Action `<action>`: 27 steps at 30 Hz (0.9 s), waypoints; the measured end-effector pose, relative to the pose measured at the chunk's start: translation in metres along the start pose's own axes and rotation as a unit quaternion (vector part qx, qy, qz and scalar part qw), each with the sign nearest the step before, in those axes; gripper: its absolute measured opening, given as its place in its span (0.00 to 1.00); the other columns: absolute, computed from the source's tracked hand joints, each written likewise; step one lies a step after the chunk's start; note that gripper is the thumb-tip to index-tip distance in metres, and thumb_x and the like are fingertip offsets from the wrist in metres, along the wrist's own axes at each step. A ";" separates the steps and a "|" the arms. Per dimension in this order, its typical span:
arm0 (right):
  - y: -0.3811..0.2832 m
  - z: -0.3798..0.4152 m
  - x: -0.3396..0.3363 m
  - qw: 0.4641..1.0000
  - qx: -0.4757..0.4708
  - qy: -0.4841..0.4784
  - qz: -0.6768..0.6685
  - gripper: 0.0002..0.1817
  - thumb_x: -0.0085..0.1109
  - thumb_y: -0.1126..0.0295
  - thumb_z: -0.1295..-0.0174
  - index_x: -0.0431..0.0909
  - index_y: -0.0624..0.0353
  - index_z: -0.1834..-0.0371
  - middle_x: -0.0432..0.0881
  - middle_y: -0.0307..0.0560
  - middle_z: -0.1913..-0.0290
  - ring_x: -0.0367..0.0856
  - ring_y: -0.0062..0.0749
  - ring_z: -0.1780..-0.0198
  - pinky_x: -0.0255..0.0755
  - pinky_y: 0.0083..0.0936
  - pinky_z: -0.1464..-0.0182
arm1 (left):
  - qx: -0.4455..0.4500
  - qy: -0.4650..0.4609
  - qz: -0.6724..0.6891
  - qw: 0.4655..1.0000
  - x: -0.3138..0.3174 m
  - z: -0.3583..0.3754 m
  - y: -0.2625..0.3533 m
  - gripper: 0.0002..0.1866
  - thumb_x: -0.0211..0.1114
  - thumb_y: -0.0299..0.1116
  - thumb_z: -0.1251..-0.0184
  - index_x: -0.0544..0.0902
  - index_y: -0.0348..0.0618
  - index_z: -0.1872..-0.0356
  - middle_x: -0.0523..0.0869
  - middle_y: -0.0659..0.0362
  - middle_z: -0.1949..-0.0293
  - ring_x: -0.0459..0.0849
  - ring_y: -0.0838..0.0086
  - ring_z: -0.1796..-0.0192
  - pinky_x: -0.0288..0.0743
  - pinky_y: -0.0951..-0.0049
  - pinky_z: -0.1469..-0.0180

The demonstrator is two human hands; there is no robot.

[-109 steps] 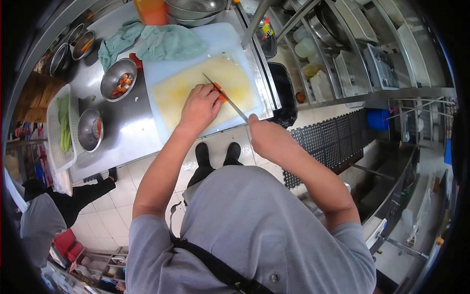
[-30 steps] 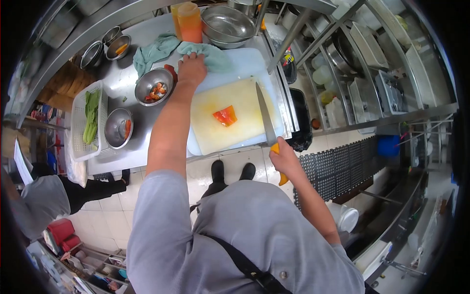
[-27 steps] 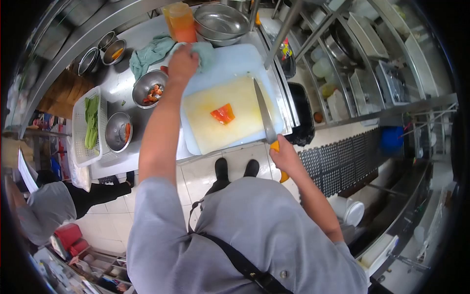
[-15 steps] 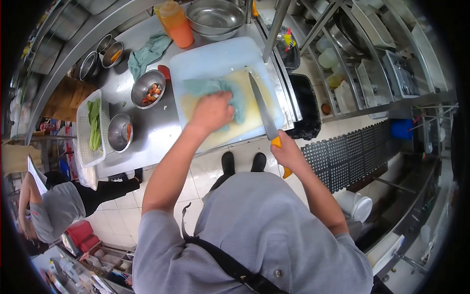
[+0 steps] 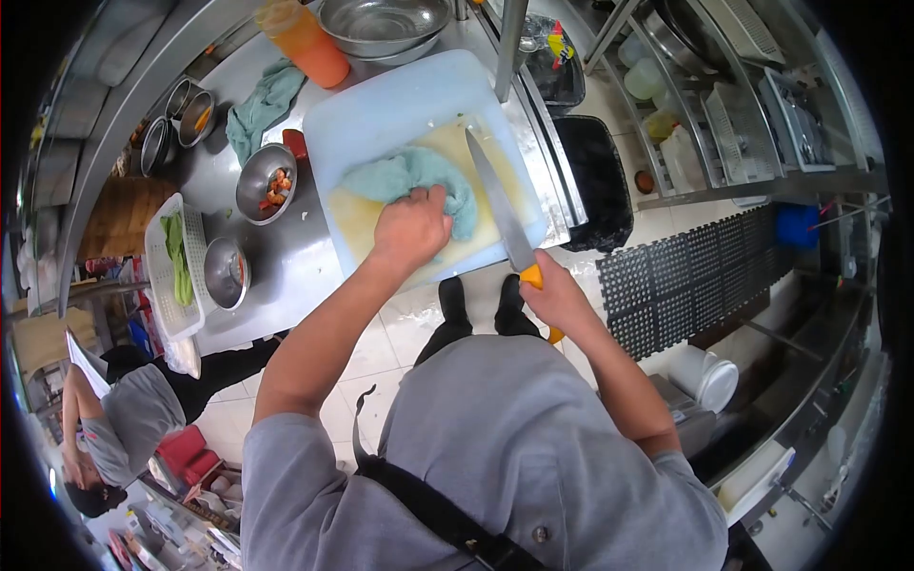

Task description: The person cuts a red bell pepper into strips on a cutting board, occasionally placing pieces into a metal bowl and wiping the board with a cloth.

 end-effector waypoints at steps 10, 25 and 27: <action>0.006 -0.005 0.000 1.000 0.003 -0.013 0.009 0.20 0.62 0.70 0.31 0.75 0.64 0.38 0.88 0.64 0.58 0.90 0.56 0.57 0.81 0.42 0.53 | -0.013 0.017 0.006 1.000 -0.003 0.001 -0.001 0.16 0.66 0.40 0.34 0.82 0.42 0.51 0.91 0.49 0.60 0.93 0.50 0.63 0.87 0.46 0.56; -0.002 0.007 0.005 0.997 0.030 -0.033 -0.059 0.27 0.59 0.71 0.29 0.72 0.64 0.27 0.87 0.57 0.62 0.86 0.36 0.75 0.82 0.35 0.70 | -0.102 0.164 0.366 0.910 -0.134 -0.036 -0.153 0.22 0.63 0.36 0.21 0.84 0.38 0.33 0.92 0.58 0.50 0.87 0.72 0.50 0.81 0.68 0.44; -0.003 0.010 0.006 0.995 0.042 -0.030 -0.089 0.27 0.58 0.73 0.29 0.72 0.62 0.27 0.86 0.54 0.63 0.85 0.34 0.76 0.81 0.33 0.72 | -0.216 0.042 0.181 0.958 -0.155 -0.052 -0.171 0.20 0.65 0.39 0.21 0.86 0.41 0.35 0.92 0.51 0.48 0.89 0.65 0.45 0.81 0.62 0.38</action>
Point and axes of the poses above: each hand's wrist, its own z-axis away from the middle knuckle, its own x-axis out of the palm, y = z × x, the point moved 6 cm from there along -z, towards the middle knuckle
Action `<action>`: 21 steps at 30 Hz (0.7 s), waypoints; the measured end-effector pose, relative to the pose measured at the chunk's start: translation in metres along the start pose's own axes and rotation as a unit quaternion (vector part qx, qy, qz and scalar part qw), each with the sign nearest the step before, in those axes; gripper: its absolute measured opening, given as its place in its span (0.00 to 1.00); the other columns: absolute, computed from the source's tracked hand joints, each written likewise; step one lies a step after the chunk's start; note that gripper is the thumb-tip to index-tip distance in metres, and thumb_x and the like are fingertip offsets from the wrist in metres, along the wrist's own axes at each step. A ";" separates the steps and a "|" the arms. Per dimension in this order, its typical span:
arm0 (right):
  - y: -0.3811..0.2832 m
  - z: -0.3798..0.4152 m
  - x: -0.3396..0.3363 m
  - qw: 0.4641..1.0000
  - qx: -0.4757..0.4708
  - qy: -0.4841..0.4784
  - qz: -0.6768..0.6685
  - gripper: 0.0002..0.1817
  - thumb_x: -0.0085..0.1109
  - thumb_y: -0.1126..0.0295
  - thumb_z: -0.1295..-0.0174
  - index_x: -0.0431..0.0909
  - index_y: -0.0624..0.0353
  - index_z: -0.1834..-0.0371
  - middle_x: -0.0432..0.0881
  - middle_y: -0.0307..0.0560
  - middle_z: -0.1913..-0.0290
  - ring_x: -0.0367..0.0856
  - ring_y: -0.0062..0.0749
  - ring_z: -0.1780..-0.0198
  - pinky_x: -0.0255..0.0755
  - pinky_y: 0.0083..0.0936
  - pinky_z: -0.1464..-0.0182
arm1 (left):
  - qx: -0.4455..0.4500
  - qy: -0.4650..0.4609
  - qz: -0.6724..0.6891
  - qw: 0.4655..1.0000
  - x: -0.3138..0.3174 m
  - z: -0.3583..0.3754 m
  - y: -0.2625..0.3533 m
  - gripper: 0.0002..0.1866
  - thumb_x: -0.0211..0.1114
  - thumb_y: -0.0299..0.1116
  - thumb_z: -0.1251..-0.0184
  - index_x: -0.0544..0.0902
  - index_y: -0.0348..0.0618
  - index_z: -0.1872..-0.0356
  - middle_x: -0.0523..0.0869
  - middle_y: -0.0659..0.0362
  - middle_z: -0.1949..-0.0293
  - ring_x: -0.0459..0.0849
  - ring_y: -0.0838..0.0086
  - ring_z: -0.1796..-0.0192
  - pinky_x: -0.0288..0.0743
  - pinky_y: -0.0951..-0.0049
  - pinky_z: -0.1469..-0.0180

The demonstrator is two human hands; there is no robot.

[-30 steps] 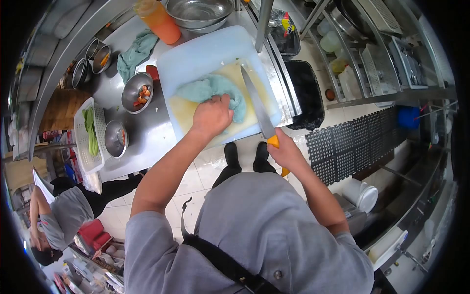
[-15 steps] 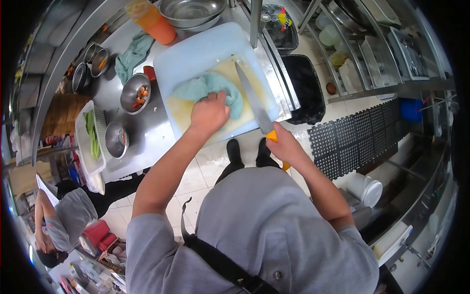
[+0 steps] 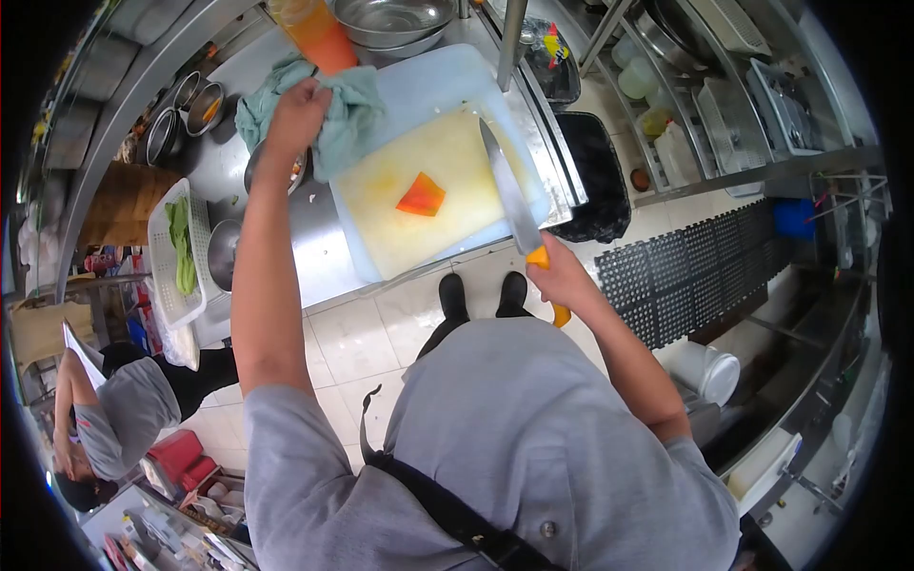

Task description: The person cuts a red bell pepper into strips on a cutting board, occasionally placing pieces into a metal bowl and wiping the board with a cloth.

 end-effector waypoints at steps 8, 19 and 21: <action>-0.007 0.001 -0.007 1.000 0.007 -0.016 0.022 0.20 0.59 0.74 0.31 0.76 0.64 0.36 0.83 0.48 0.63 0.83 0.29 0.77 0.79 0.29 0.73 | 0.250 0.022 0.004 0.968 0.068 0.135 0.068 0.16 0.67 0.32 0.30 0.88 0.37 0.44 0.89 0.47 0.44 0.86 0.48 0.40 0.77 0.50 0.30; -0.048 0.019 -0.001 0.958 -0.091 0.063 0.264 0.17 0.61 0.72 0.31 0.73 0.67 0.42 0.86 0.76 0.59 0.86 0.75 0.55 0.79 0.58 0.50 | 0.366 0.083 -0.084 0.923 0.157 0.182 0.042 0.17 0.65 0.24 0.35 0.85 0.36 0.45 0.85 0.51 0.43 0.80 0.55 0.33 0.77 0.56 0.28; -0.043 0.013 0.006 0.942 -0.081 0.019 0.326 0.16 0.60 0.73 0.30 0.71 0.66 0.43 0.87 0.74 0.62 0.86 0.74 0.54 0.78 0.61 0.50 | 0.357 0.071 -0.080 0.928 0.155 0.181 0.045 0.17 0.65 0.24 0.36 0.86 0.36 0.46 0.85 0.51 0.43 0.81 0.55 0.34 0.77 0.56 0.28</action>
Point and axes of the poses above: each hand's wrist, its own z-axis away from the middle knuckle, its own x-axis out of the palm, y = z × x, the point moved 6 cm from there along -z, towards the middle knuckle
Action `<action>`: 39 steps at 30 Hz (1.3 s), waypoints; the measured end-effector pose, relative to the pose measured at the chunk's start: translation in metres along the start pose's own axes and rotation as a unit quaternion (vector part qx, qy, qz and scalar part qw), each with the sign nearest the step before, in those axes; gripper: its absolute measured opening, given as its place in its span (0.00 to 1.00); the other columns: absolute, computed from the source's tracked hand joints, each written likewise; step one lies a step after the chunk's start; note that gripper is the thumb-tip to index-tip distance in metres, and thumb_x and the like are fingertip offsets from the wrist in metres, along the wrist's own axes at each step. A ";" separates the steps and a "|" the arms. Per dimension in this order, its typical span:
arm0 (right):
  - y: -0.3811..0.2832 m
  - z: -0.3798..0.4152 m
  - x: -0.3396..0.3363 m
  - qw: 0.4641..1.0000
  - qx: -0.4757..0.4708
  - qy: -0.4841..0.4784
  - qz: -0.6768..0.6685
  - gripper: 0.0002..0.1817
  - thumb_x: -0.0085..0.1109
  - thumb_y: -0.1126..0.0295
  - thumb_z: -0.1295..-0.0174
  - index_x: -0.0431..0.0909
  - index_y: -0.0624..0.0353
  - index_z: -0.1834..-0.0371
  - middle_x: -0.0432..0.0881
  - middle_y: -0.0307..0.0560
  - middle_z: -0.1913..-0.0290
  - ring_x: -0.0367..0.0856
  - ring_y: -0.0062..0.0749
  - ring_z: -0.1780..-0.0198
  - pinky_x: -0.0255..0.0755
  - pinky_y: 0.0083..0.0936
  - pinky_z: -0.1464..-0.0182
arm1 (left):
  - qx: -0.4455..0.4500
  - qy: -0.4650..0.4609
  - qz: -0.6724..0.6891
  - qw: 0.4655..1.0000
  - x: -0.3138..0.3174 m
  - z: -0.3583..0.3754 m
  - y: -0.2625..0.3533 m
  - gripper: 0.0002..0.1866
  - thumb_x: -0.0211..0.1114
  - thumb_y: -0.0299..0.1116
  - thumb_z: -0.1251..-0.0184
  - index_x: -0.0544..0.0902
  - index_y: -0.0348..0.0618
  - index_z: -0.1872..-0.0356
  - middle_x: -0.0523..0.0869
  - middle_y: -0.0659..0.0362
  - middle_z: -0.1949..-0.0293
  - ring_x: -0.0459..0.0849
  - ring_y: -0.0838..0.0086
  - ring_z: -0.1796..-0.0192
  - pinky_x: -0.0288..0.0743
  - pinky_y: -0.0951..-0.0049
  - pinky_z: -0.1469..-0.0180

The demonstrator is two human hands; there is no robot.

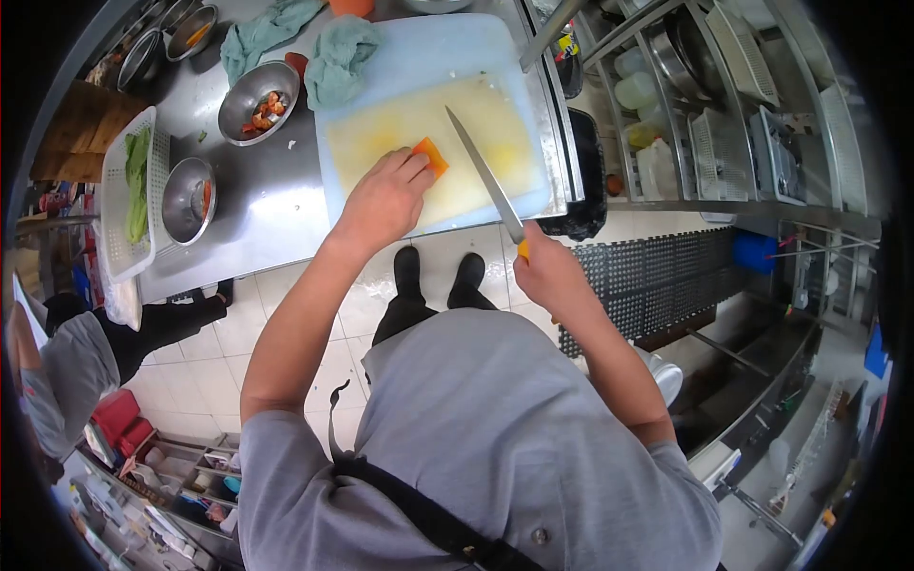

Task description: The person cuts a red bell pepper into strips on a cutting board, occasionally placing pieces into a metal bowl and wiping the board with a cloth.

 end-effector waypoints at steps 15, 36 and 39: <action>-0.031 0.020 -0.012 0.998 -0.048 0.003 0.045 0.15 0.59 0.77 0.35 0.69 0.66 0.48 0.86 0.66 0.62 0.88 0.68 0.59 0.82 0.59 0.55 | -0.030 -0.036 0.074 0.996 0.001 0.002 -0.015 0.15 0.71 0.26 0.36 0.89 0.36 0.49 0.88 0.53 0.41 0.83 0.57 0.32 0.79 0.59 0.28; -0.060 0.016 0.009 0.989 -0.026 -0.087 0.119 0.17 0.61 0.82 0.38 0.70 0.67 0.47 0.89 0.68 0.61 0.91 0.67 0.57 0.85 0.56 0.53 | -0.012 0.012 0.068 0.998 -0.004 0.004 -0.013 0.13 0.72 0.25 0.36 0.91 0.35 0.51 0.90 0.54 0.43 0.85 0.57 0.36 0.80 0.59 0.30; -0.055 0.003 0.018 0.989 -0.028 -0.082 0.117 0.16 0.59 0.80 0.35 0.70 0.68 0.45 0.89 0.68 0.62 0.91 0.67 0.57 0.84 0.57 0.53 | -0.008 0.022 0.060 0.998 -0.004 0.003 -0.014 0.13 0.72 0.25 0.36 0.90 0.35 0.51 0.90 0.54 0.43 0.85 0.57 0.36 0.81 0.59 0.30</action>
Point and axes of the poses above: each hand's wrist, its own z-axis away from the middle knuckle, its own x-axis out of the palm, y = z × x, the point moved 6 cm from there along -z, towards the middle knuckle
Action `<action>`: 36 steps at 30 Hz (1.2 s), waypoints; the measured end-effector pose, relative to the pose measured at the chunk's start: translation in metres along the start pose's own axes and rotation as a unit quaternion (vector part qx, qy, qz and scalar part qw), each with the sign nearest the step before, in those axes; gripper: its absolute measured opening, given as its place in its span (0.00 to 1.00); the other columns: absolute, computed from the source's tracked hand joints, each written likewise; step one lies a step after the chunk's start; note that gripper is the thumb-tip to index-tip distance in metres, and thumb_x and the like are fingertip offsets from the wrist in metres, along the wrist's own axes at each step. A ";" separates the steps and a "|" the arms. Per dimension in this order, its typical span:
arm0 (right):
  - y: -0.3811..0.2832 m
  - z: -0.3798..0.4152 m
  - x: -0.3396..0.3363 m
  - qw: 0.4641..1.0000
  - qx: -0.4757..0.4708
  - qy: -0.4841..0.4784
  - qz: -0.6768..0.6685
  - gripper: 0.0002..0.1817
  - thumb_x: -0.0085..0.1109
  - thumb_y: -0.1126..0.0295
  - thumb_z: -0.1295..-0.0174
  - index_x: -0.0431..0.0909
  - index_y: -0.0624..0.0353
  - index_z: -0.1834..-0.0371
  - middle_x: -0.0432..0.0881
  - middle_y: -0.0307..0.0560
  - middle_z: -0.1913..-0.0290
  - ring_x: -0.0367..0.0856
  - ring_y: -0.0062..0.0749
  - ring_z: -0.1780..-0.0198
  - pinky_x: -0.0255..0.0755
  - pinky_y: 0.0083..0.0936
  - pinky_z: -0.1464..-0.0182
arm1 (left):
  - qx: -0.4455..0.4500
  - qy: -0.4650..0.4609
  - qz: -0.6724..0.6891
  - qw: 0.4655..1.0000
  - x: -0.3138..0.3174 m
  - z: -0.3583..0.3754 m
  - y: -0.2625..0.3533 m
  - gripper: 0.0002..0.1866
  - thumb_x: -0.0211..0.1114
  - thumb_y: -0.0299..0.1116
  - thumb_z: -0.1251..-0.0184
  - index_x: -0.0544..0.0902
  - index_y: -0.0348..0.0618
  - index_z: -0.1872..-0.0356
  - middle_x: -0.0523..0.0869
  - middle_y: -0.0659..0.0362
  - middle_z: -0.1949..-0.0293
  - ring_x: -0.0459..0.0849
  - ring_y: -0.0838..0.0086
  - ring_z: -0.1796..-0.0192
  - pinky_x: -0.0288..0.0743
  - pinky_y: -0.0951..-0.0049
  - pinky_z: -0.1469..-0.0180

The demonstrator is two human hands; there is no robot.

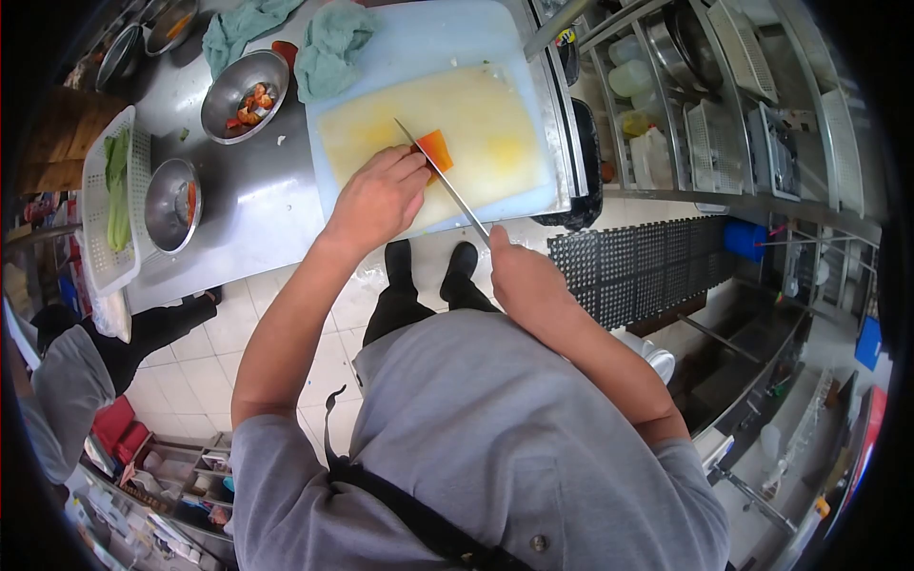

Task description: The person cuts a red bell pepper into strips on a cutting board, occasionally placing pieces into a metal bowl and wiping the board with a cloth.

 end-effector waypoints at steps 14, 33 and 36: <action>0.044 0.008 -0.044 0.983 0.038 0.124 -0.134 0.19 0.59 0.73 0.32 0.66 0.67 0.42 0.87 0.75 0.62 0.86 0.76 0.55 0.79 0.64 0.49 | 0.031 -0.093 0.027 0.995 -0.008 -0.083 -0.011 0.13 0.72 0.25 0.34 0.90 0.43 0.49 0.88 0.55 0.44 0.82 0.55 0.35 0.78 0.58 0.29; 0.065 0.005 -0.018 0.987 -0.125 0.055 -0.089 0.19 0.59 0.76 0.33 0.69 0.69 0.41 0.86 0.71 0.65 0.88 0.71 0.58 0.80 0.60 0.51 | -0.559 -0.010 0.273 0.783 -0.009 0.009 -0.014 0.12 0.71 0.34 0.22 0.89 0.34 0.61 0.91 0.60 0.71 0.80 0.81 0.75 0.74 0.75 0.69; 0.057 0.001 -0.025 0.989 -0.137 0.056 -0.026 0.17 0.58 0.80 0.36 0.71 0.69 0.45 0.87 0.65 0.68 0.89 0.67 0.62 0.81 0.58 0.54 | -0.596 0.017 0.295 0.746 -0.004 0.014 -0.010 0.12 0.72 0.36 0.22 0.90 0.34 0.59 0.92 0.59 0.70 0.80 0.82 0.76 0.74 0.77 0.70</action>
Point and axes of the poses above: each hand's wrist, its own z-axis away from the middle knuckle, its own x-axis out of the palm, y = z × x, the point moved 6 cm from there along -z, towards the middle knuckle
